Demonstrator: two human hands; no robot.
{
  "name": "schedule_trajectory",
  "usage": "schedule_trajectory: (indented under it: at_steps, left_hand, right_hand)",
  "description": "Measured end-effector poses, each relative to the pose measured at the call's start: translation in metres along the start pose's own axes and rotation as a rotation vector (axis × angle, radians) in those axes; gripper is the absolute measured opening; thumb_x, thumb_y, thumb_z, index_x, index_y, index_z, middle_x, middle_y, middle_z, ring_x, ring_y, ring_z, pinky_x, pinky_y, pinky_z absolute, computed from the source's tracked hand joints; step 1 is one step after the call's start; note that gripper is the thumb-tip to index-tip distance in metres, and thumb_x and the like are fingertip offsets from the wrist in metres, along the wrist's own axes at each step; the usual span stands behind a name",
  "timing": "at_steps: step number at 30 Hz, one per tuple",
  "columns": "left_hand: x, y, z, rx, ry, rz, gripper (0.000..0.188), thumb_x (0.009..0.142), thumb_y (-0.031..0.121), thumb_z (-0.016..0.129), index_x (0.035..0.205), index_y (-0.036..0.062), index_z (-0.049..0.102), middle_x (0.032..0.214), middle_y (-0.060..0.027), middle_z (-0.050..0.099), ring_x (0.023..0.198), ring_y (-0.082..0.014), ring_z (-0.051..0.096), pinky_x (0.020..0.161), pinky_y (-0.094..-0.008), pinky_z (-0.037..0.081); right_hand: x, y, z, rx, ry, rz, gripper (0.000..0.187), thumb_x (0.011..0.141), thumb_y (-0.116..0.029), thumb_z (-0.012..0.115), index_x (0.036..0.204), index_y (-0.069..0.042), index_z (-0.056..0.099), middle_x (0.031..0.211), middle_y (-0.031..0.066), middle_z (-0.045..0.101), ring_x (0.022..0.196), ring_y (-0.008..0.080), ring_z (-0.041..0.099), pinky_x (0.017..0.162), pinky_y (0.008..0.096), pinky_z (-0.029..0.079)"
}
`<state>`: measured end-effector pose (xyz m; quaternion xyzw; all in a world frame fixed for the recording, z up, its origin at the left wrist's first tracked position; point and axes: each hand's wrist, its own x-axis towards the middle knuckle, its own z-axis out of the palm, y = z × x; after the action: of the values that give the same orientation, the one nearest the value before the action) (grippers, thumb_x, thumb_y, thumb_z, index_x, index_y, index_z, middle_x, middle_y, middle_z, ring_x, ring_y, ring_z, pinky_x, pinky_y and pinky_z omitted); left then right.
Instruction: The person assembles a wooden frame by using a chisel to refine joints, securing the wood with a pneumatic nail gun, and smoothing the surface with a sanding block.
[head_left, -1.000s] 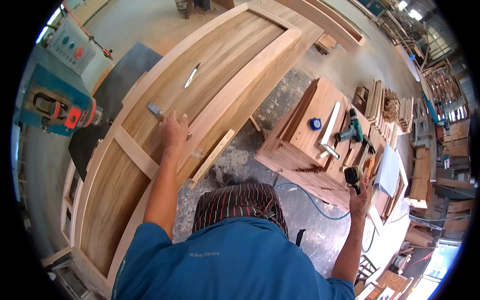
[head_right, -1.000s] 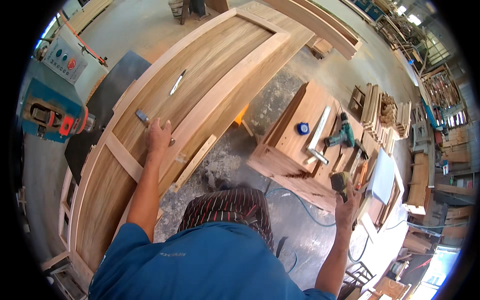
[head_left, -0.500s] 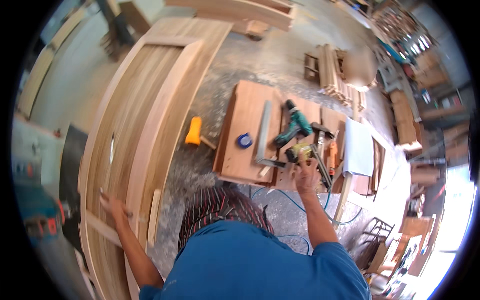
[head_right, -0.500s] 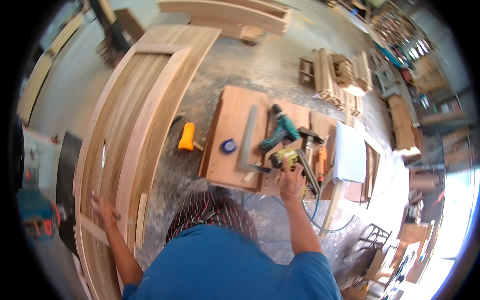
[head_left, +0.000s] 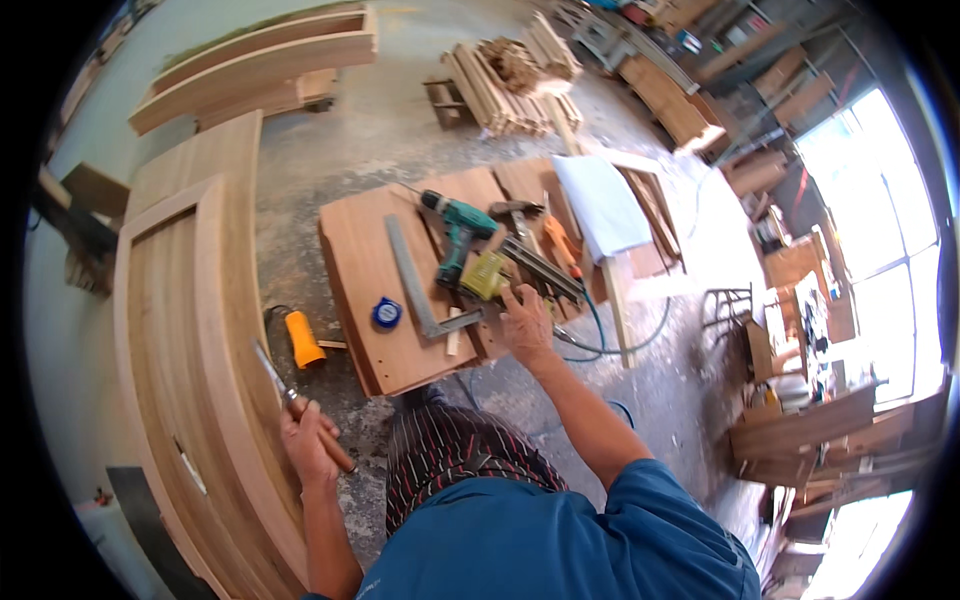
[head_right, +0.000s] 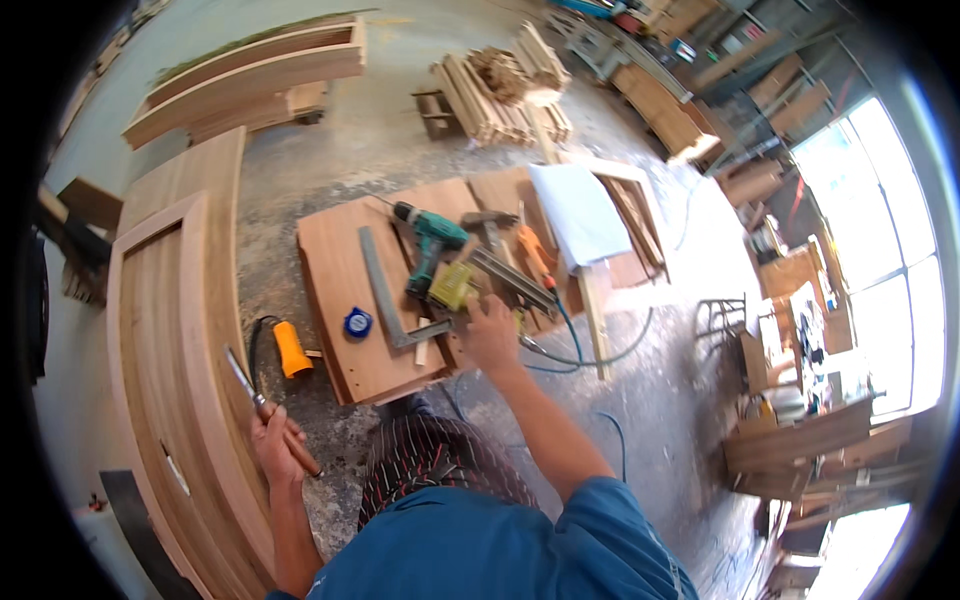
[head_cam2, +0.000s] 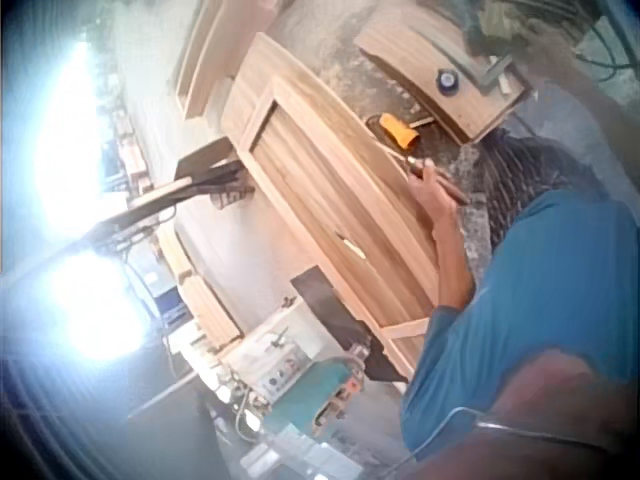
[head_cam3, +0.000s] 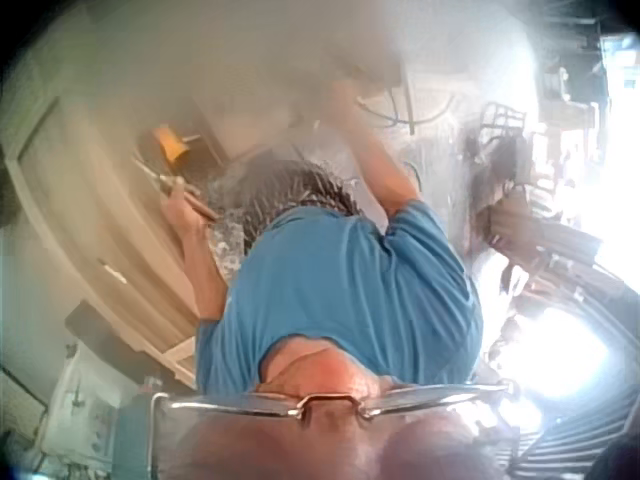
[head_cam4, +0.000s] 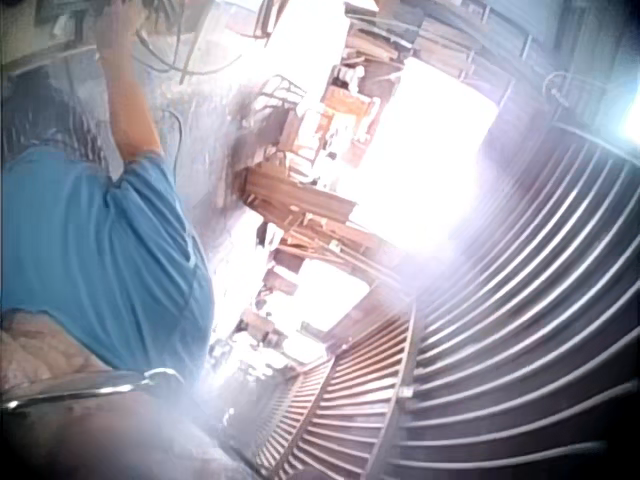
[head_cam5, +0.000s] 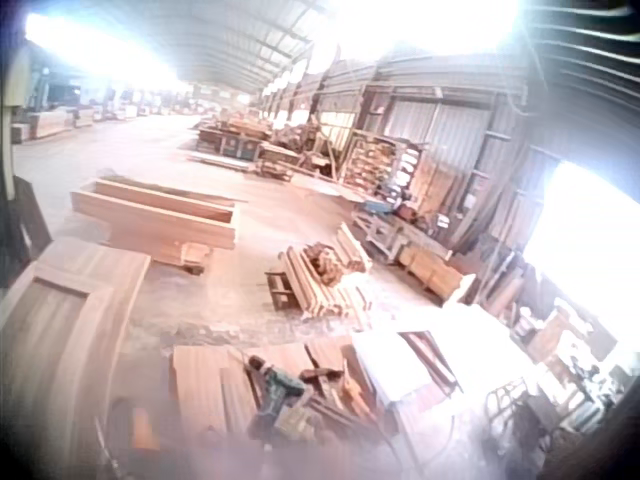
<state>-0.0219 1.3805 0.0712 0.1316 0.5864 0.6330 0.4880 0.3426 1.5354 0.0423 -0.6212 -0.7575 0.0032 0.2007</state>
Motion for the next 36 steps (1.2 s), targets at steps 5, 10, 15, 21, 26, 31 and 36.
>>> schedule_trajectory:
  at_steps: [5,10,15,21,26,31,36]
  left_hand:
    - [-0.018,-0.026,0.089,-0.276,-0.384,-0.196,0.014,0.096,0.005,0.062,0.107,0.0100,0.056,0.096,-0.0042,0.060,0.089,-0.0176,0.063,0.084,-0.0364,0.053]
    - [-0.074,-0.070,0.161,-0.234,-0.631,-0.379,0.012,0.099,0.007,0.060,0.111,0.0071,0.056,0.108,-0.0081,0.062,0.102,-0.0198,0.061,0.098,-0.0366,0.049]
    - [-0.143,-0.118,0.213,0.160,-0.946,-0.294,0.028,0.101,0.015,0.060,0.127,0.0030,0.055,0.115,-0.0088,0.064,0.106,-0.0180,0.061,0.100,-0.0357,0.048]
    - [-0.220,-0.190,0.288,0.585,-1.075,-0.337,0.037,0.100,0.021,0.062,0.128,-0.0028,0.058,0.104,-0.0074,0.067,0.097,-0.0153,0.063,0.093,-0.0289,0.048]
    - [-0.300,-0.268,0.370,0.833,-1.054,-0.363,0.032,0.099,0.019,0.063,0.121,-0.0038,0.062,0.096,-0.0050,0.067,0.085,-0.0126,0.063,0.078,-0.0271,0.052]
    - [-0.351,-0.317,0.469,1.140,-1.355,-0.194,0.032,0.099,0.021,0.062,0.121,-0.0028,0.062,0.090,-0.0003,0.063,0.078,-0.0088,0.057,0.070,-0.0249,0.048]
    - [-0.364,-0.369,0.574,1.388,-1.439,0.230,0.039,0.095,0.030,0.066,0.120,-0.0005,0.064,0.093,-0.0101,0.068,0.083,-0.0173,0.062,0.075,-0.0327,0.051]
  right_hand:
    - [-0.071,-0.039,-0.041,0.647,-0.304,0.112,0.049,0.087,-0.022,0.073,0.131,-0.004,0.060,0.114,0.0208,0.067,0.102,0.0381,0.066,0.090,0.0436,0.052]
    - [-0.100,-0.060,-0.106,0.934,-0.510,0.230,0.049,0.092,-0.033,0.066,0.130,-0.004,0.057,0.110,0.0260,0.067,0.100,0.0422,0.066,0.085,0.0454,0.052]
    - [-0.159,0.028,-0.130,0.887,-0.372,0.388,0.031,0.089,-0.017,0.063,0.116,-0.002,0.061,0.093,0.0233,0.067,0.087,0.0394,0.067,0.077,0.0452,0.051]
    - [-0.291,0.204,-0.209,1.055,-0.332,0.821,0.018,0.088,-0.018,0.070,0.092,-0.002,0.065,0.075,0.0073,0.063,0.072,0.0169,0.061,0.067,0.0350,0.049]
    - [-0.417,0.341,-0.237,1.202,0.012,1.136,0.020,0.086,-0.020,0.073,0.089,0.000,0.068,0.073,0.0011,0.064,0.067,0.0119,0.059,0.064,0.0286,0.048]
    - [-0.477,0.454,-0.266,1.105,0.248,1.209,0.017,0.084,-0.017,0.076,0.084,-0.003,0.068,0.069,-0.0014,0.061,0.063,0.0078,0.055,0.057,0.0257,0.044]
    - [-0.466,0.555,-0.274,1.155,0.400,1.292,0.010,0.083,-0.011,0.073,0.085,-0.002,0.068,0.069,-0.0012,0.061,0.060,0.0076,0.054,0.057,0.0249,0.044]
